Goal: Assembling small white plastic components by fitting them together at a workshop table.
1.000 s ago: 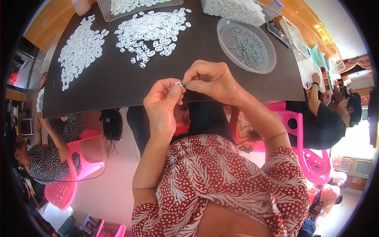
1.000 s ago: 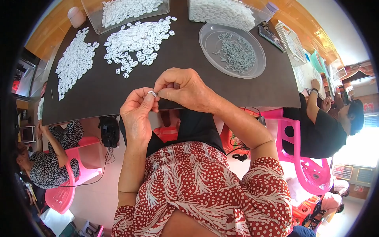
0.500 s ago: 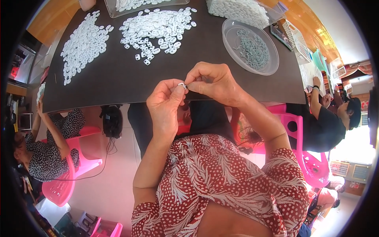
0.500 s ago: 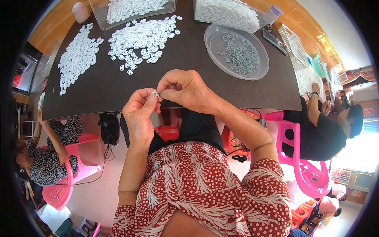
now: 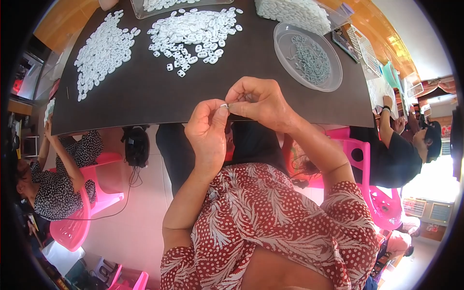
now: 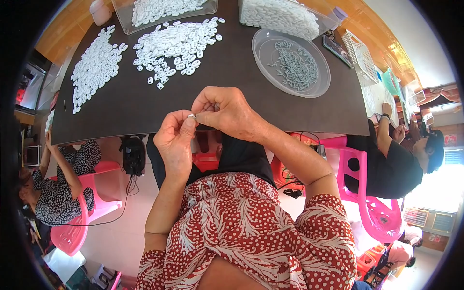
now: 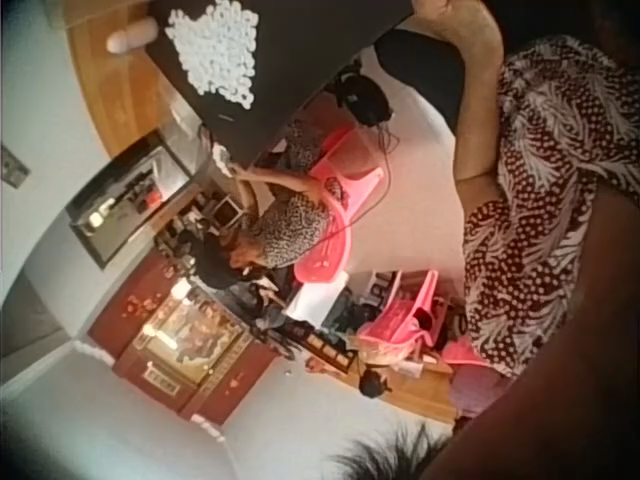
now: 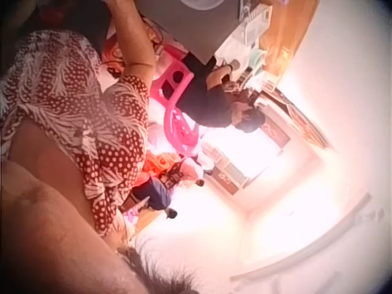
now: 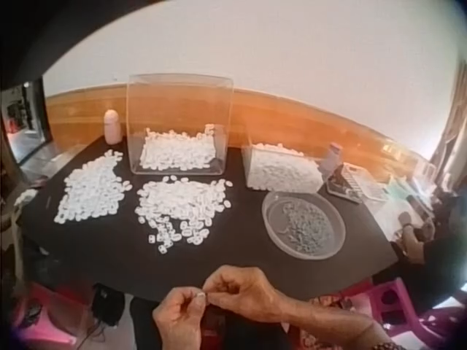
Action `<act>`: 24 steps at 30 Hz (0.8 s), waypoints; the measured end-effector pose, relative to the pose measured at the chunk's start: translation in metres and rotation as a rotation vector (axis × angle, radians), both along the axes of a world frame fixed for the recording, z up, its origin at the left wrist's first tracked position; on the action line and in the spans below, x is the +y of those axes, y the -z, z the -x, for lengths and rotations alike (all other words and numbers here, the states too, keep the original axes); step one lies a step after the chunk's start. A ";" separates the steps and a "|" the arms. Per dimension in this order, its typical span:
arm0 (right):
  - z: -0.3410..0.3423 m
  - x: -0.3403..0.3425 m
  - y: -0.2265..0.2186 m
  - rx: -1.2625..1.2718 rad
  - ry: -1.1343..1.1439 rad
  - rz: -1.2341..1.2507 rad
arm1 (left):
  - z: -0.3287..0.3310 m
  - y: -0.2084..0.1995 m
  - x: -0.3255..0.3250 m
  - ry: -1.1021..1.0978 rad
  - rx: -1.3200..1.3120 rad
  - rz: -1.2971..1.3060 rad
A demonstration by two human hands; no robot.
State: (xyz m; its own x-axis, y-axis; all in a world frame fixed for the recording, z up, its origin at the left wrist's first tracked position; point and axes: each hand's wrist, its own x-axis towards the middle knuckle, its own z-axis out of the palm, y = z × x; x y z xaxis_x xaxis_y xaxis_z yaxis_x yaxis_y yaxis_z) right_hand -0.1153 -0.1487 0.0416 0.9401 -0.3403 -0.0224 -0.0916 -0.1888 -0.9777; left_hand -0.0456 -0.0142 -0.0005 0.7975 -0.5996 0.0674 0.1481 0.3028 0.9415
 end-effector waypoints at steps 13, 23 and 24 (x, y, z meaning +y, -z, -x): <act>-0.008 0.006 0.006 -0.031 0.061 -0.077 | -0.006 -0.003 0.001 -0.057 0.048 0.010; -0.016 0.005 0.007 -0.007 0.044 -0.046 | -0.016 0.001 0.000 -0.053 0.077 0.005; -0.019 0.003 0.007 -0.021 0.017 -0.046 | -0.018 0.001 0.000 -0.037 0.112 0.006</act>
State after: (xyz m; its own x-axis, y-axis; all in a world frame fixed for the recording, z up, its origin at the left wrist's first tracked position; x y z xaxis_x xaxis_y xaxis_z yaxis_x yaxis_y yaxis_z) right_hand -0.0967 -0.1456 0.0343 0.9347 -0.3549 -0.0188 -0.0740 -0.1425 -0.9870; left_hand -0.0273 -0.0139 -0.0012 0.8216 -0.5697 -0.0202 0.2414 0.3155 0.9177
